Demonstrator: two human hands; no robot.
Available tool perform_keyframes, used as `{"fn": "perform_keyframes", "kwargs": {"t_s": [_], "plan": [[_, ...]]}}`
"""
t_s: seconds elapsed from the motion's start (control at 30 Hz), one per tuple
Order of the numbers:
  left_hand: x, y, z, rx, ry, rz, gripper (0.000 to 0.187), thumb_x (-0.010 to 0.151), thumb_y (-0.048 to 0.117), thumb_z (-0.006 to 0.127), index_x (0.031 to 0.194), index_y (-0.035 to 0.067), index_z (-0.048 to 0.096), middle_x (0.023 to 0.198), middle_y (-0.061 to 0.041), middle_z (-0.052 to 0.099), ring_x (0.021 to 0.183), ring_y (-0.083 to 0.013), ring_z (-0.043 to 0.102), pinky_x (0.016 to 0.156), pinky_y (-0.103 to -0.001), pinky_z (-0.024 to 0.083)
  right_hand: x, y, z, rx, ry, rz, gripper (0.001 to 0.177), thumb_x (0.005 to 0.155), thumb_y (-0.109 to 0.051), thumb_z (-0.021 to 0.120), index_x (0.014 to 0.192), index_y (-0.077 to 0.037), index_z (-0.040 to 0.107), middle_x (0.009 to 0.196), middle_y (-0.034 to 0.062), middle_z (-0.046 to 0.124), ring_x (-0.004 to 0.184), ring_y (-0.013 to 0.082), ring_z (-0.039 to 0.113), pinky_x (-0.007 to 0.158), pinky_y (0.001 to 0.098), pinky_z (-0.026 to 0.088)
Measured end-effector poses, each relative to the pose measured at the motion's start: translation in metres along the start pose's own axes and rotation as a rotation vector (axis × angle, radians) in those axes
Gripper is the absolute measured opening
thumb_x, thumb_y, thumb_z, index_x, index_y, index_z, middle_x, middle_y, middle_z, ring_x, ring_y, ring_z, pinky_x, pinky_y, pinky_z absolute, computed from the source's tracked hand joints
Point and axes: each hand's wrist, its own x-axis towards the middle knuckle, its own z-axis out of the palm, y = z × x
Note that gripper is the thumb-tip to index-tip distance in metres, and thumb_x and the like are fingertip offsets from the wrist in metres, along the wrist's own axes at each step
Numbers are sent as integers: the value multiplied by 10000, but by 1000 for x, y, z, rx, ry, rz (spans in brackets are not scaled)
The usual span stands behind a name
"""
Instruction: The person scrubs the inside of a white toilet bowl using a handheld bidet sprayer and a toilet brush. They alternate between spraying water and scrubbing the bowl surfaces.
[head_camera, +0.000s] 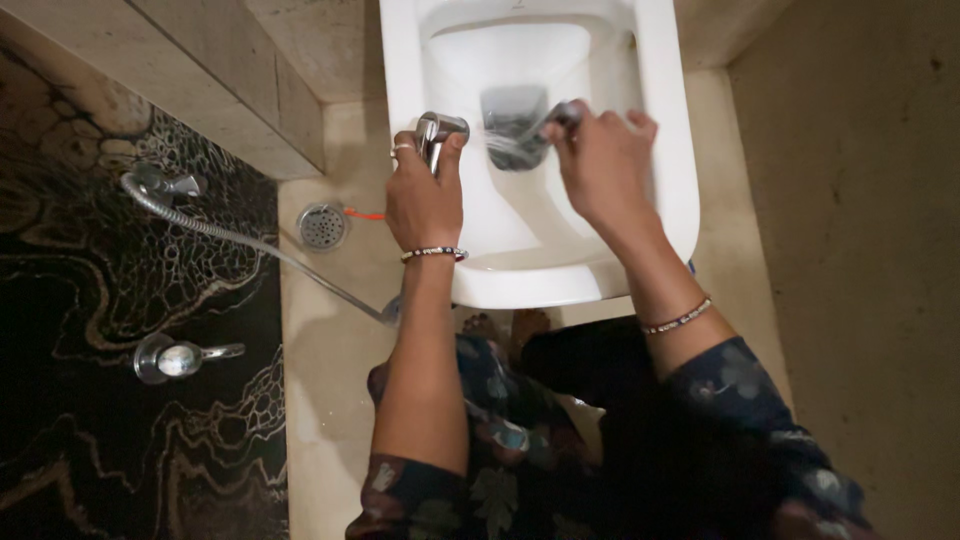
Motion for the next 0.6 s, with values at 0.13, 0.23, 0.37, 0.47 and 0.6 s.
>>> {"fn": "perform_keyframes", "kwargs": {"t_s": [0.13,0.23,0.37,0.47,0.6], "plan": [[2,1,0,11,-29,-10,493,957,548,632,1171,111,549,881,-191,747,850,-436,712,669,-542,516,7,7,2,42,16,165,258,1080,-335,567,1037,-125,709,683,65,684,691,312,622,944,538,359],[2,4,2,31,-42,-4,496,967,551,629,1168,105,549,882,-196,747,855,-439,711,681,-547,513,18,5,16,8,132,159,252,1070,-326,580,987,-149,739,717,79,693,713,319,628,891,538,343],[1,2,2,6,-42,-19,487,959,550,629,1155,109,567,906,-186,751,867,-426,717,683,-538,521,16,8,18,94,133,150,256,1068,-324,575,1001,-131,729,719,68,695,730,312,633,905,528,343],[2,1,2,-5,-29,-14,491,948,551,637,1159,111,580,918,-186,751,880,-426,716,691,-535,523,9,21,1,100,132,85,252,1067,-314,598,1004,-116,741,734,81,695,769,303,646,910,527,339],[2,-2,5,-20,-17,-19,509,934,549,650,1162,100,579,940,-190,750,891,-437,706,695,-535,522,3,41,-10,179,75,282,285,1080,-372,602,989,-160,768,776,61,709,755,270,652,903,478,387]]}}
